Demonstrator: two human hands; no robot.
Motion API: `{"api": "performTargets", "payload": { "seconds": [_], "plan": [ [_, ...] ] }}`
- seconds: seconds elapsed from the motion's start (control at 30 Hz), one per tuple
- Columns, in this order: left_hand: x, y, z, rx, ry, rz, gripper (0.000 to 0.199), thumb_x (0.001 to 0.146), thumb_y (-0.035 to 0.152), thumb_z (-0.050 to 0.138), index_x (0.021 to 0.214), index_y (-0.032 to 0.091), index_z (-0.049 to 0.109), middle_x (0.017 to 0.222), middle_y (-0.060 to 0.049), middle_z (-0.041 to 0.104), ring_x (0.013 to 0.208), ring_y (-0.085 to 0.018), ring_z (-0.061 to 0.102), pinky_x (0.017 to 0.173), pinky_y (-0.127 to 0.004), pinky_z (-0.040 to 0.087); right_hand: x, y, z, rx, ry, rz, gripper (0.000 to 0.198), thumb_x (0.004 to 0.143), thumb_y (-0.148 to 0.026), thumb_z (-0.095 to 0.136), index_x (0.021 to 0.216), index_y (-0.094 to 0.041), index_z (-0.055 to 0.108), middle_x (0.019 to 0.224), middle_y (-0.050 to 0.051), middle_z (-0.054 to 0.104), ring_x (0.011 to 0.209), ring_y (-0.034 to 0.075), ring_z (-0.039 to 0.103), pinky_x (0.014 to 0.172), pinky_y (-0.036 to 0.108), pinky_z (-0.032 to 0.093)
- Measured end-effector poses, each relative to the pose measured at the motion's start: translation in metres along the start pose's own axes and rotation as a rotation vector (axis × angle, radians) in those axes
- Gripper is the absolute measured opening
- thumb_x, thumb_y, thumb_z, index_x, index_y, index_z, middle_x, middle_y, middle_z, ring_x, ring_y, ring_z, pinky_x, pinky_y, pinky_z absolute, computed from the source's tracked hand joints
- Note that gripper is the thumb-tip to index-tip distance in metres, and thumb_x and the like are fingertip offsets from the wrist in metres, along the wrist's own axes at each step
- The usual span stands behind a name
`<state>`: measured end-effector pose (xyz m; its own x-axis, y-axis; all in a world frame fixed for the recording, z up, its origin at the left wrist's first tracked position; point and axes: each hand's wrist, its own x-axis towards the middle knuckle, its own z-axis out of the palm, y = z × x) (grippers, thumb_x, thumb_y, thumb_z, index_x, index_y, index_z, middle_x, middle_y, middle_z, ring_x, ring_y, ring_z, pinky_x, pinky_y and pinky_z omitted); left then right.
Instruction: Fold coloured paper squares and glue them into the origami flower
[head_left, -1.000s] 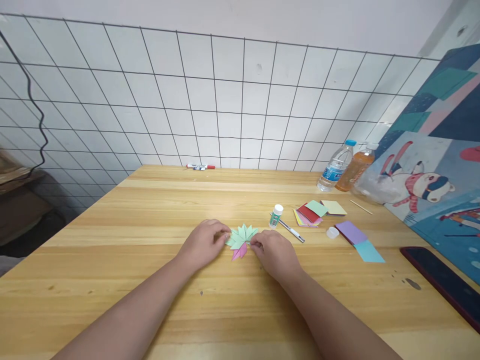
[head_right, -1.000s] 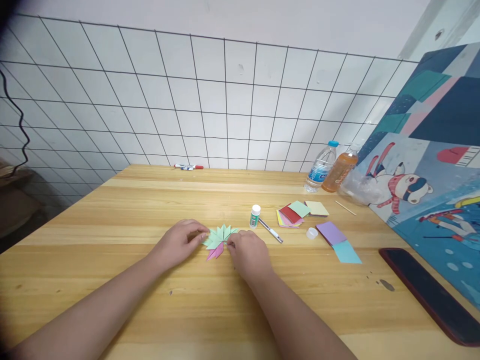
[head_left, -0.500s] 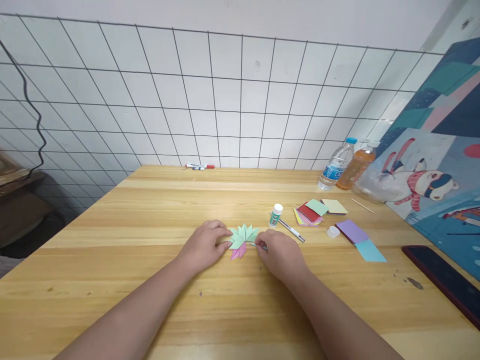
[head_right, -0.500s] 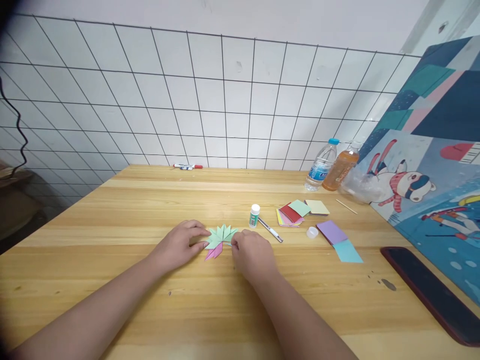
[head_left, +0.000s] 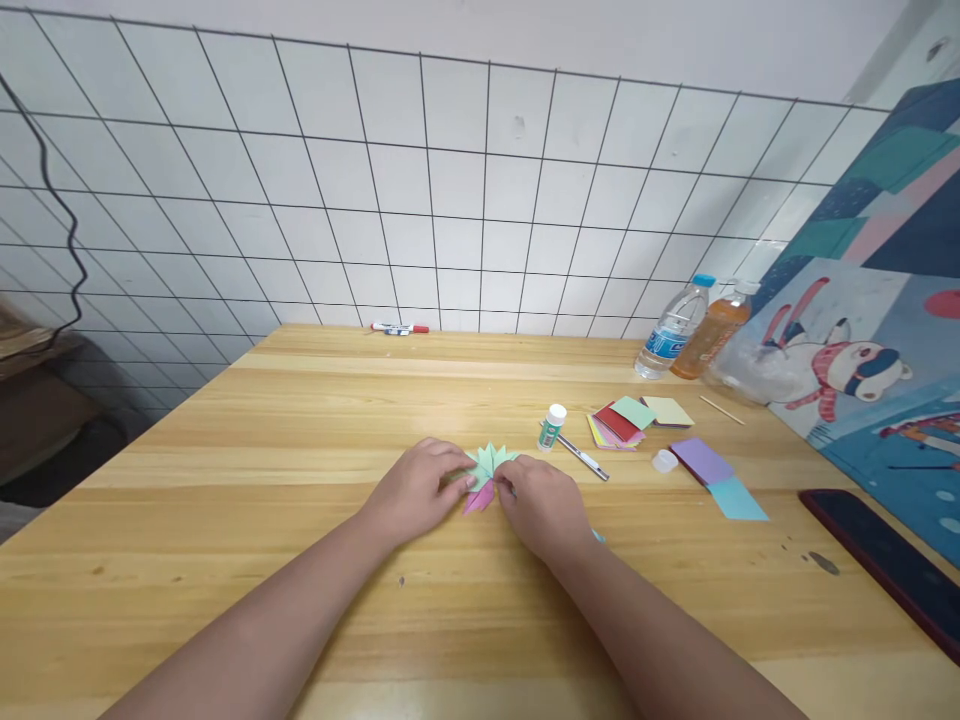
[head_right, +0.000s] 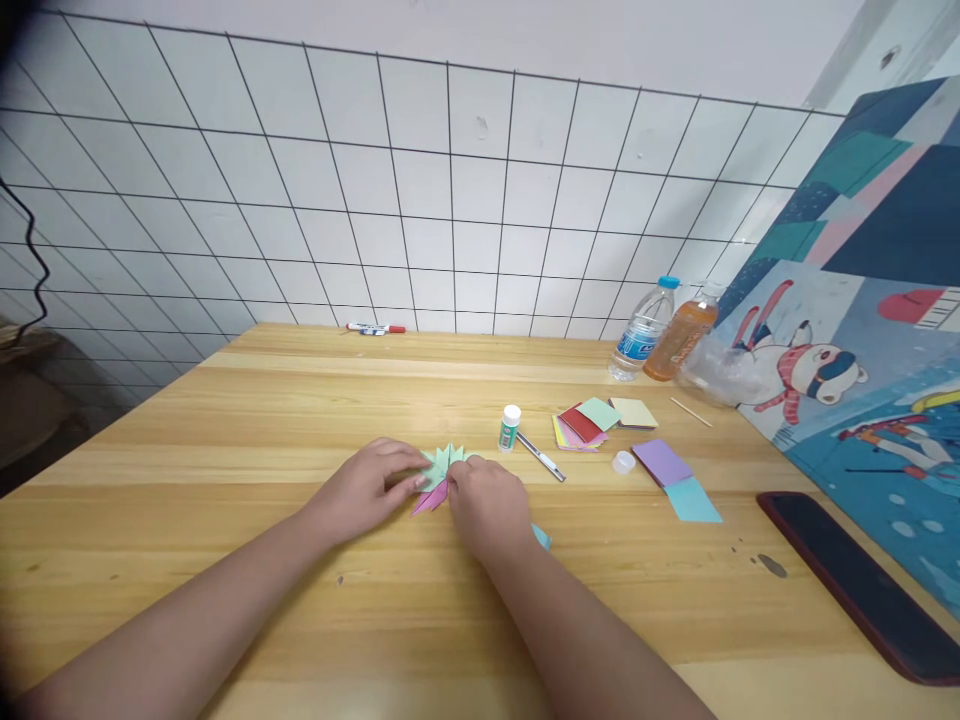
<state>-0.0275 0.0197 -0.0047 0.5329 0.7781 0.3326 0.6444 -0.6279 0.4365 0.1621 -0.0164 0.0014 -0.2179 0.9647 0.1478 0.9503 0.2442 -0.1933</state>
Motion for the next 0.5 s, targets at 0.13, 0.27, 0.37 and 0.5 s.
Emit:
{"api": "performTargets", "payload": {
  "seconds": [0.13,0.27,0.37,0.5],
  "plan": [
    [0.0006,0.0047,-0.0003,0.004,-0.019,0.016,0.022,0.079,0.036,0.059,0.097,0.026,0.067,0.096,-0.003,0.068,0.093,-0.021,0.058,0.083,-0.035,0.045,0.0013,-0.0004,0.0011,-0.024,-0.005,-0.011,0.019,0.090,-0.027,0.043,0.087,-0.024,0.063,0.085,0.001,0.064,0.080,0.016,0.057,0.060,0.024,0.033],
    [0.0018,0.0069,-0.0007,0.032,-0.048,0.044,0.021,0.078,0.038,0.060,0.094,0.026,0.067,0.097,-0.003,0.068,0.093,-0.023,0.058,0.083,-0.038,0.044,0.0027,-0.0008,0.0007,-0.056,-0.025,0.002,0.018,0.090,-0.026,0.044,0.088,-0.024,0.062,0.086,0.001,0.063,0.081,0.016,0.058,0.060,0.025,0.034],
    [0.0025,0.0084,-0.0015,0.045,-0.057,0.044,0.019,0.079,0.037,0.059,0.092,0.026,0.067,0.096,-0.003,0.068,0.093,-0.023,0.058,0.083,-0.038,0.044,0.0028,-0.0009,0.0009,-0.072,-0.022,0.000,0.018,0.090,-0.026,0.044,0.088,-0.023,0.062,0.086,0.002,0.063,0.081,0.016,0.058,0.060,0.025,0.035],
    [0.0021,0.0093,-0.0019,0.034,-0.057,0.016,0.024,0.078,0.037,0.060,0.099,0.027,0.064,0.097,-0.003,0.067,0.093,-0.023,0.058,0.082,-0.037,0.044,0.0025,-0.0016,0.0015,-0.089,-0.019,-0.008,0.020,0.091,-0.027,0.042,0.089,-0.023,0.061,0.085,0.003,0.062,0.080,0.016,0.058,0.061,0.025,0.035]
  ]
}}
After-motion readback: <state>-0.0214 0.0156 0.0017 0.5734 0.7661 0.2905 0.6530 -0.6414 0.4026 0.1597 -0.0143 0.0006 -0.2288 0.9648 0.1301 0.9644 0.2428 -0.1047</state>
